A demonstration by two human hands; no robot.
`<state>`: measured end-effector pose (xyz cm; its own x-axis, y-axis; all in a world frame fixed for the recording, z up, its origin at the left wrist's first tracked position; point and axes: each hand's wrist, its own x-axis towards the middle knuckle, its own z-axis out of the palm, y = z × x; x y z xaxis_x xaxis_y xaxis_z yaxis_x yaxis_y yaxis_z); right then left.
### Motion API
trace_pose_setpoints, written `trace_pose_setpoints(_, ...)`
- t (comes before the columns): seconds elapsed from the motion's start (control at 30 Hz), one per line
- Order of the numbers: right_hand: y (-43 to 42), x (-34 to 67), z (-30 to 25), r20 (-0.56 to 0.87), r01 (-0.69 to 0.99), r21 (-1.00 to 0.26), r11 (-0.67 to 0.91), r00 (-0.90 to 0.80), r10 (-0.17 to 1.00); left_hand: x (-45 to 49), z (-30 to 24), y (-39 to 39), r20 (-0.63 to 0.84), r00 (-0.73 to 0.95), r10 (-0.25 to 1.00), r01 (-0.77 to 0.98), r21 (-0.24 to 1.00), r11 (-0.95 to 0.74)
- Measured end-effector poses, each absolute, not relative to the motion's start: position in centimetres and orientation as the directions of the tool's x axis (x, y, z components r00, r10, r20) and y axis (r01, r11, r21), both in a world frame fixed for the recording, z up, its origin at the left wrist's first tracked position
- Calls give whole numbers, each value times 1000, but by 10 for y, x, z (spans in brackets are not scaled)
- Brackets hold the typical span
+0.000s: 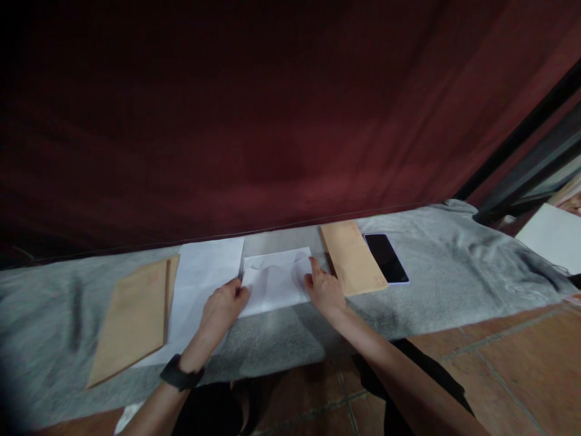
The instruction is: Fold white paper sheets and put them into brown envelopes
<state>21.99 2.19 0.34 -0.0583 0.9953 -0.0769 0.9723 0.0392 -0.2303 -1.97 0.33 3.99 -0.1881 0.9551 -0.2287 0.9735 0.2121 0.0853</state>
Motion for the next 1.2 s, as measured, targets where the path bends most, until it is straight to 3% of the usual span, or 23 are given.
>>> trace_pose_setpoints(0.6,42,210,7,-51,975,-223,13,-25,998,-11,40,22,-187,-267,945,957,66,283)
trace_pose_setpoints(1.2,47,202,0,85,994,-64,90,-84,993,-10,35,32,-155,-295,943,946,96,311)
